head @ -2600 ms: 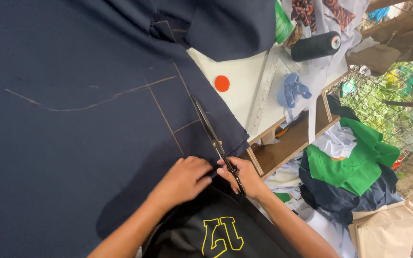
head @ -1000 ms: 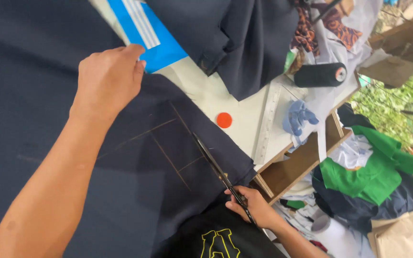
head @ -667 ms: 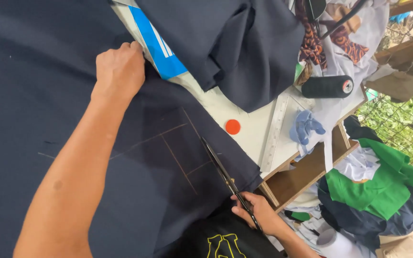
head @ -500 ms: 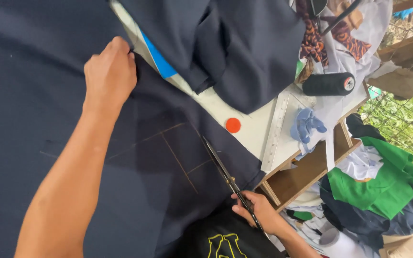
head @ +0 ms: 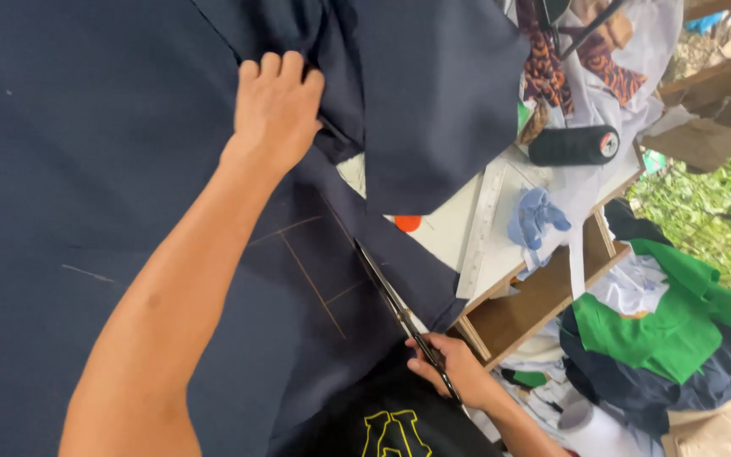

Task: The person folds and aligns a large piece of dark blue fabric on a table, then uses shears to cut along marked lines. The person adjusts the fabric layers and continues cutting through the material to separate pieces.

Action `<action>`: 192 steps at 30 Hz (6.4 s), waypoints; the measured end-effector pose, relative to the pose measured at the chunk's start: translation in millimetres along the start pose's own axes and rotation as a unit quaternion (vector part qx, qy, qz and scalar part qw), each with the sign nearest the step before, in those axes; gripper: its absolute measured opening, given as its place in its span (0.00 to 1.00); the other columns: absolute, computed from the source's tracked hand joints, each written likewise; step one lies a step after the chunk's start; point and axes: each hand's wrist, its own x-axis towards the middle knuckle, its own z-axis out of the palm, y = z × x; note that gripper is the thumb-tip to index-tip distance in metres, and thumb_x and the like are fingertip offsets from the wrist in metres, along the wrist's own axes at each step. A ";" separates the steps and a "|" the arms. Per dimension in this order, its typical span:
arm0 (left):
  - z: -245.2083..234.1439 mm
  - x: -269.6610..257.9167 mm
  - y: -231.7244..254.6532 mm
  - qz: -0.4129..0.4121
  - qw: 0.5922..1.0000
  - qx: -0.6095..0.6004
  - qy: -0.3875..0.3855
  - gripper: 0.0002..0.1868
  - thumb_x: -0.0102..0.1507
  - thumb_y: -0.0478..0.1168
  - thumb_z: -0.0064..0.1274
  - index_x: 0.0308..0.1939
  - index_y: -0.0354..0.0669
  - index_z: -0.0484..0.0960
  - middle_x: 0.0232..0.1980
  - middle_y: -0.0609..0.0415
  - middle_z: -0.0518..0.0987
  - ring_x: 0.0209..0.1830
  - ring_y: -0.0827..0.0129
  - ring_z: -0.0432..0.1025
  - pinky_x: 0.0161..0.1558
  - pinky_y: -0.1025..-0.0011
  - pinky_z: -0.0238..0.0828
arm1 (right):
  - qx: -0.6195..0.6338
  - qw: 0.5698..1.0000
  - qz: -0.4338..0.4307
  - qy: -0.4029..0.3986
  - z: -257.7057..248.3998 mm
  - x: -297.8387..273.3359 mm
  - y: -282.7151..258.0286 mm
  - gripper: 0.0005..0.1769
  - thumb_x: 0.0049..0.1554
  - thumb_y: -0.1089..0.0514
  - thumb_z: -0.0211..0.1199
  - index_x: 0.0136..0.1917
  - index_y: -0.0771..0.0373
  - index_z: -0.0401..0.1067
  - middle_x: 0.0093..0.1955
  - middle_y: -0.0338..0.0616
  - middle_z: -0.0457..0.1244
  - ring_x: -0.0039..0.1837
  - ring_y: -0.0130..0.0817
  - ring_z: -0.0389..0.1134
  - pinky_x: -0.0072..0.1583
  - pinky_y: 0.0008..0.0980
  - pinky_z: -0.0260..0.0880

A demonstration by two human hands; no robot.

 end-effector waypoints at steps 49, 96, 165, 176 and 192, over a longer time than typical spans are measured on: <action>-23.0 -202.6 99.2 -0.076 0.965 -0.207 0.143 0.08 0.69 0.42 0.55 0.46 0.58 0.90 0.62 0.57 0.77 0.58 0.60 0.68 0.52 0.63 0.61 | -0.014 0.996 -0.077 0.045 14.2 35.2 -11.7 0.25 0.52 0.52 0.80 0.59 0.65 0.80 0.38 0.47 0.72 0.28 0.30 0.70 0.29 0.27 0.68; -38.5 -199.3 142.1 -0.179 0.965 -0.172 0.084 0.19 0.71 0.48 0.49 0.61 0.45 0.82 0.61 0.45 0.73 0.62 0.50 0.64 0.56 0.51 0.61 | -0.332 0.928 -0.020 -0.166 -178.5 121.6 -243.1 0.17 0.55 0.60 0.73 0.54 0.74 0.79 0.29 0.49 0.67 0.22 0.30 0.62 0.26 0.27 0.57; -35.3 -214.4 141.3 -0.197 0.951 -0.185 0.152 0.16 0.68 0.48 0.54 0.54 0.43 0.82 0.61 0.45 0.72 0.64 0.50 0.63 0.60 0.49 0.61 | -0.629 0.758 -0.062 -0.162 -2.3 155.6 -341.2 0.29 0.49 0.43 0.80 0.60 0.56 0.80 0.46 0.47 0.73 0.37 0.39 0.70 0.40 0.37 0.69; -32.6 -215.7 143.5 -0.204 0.939 -0.222 0.163 0.22 0.61 0.48 0.61 0.56 0.42 0.82 0.61 0.44 0.75 0.66 0.48 0.64 0.62 0.46 0.60 | -0.587 0.787 -0.072 -0.178 16.4 155.2 -328.0 0.16 0.55 0.55 0.76 0.54 0.63 0.81 0.27 0.47 0.67 0.24 0.32 0.64 0.30 0.27 0.64; -49.9 -346.0 18.5 -0.264 0.941 -0.128 0.169 0.19 0.68 0.50 0.53 0.60 0.49 0.83 0.64 0.48 0.78 0.70 0.52 0.67 0.65 0.46 0.57 | -0.516 0.847 -0.033 -0.123 21.3 119.2 -329.3 0.39 0.46 0.61 0.84 0.71 0.59 0.78 0.59 0.57 0.73 0.39 0.43 0.75 0.47 0.41 0.78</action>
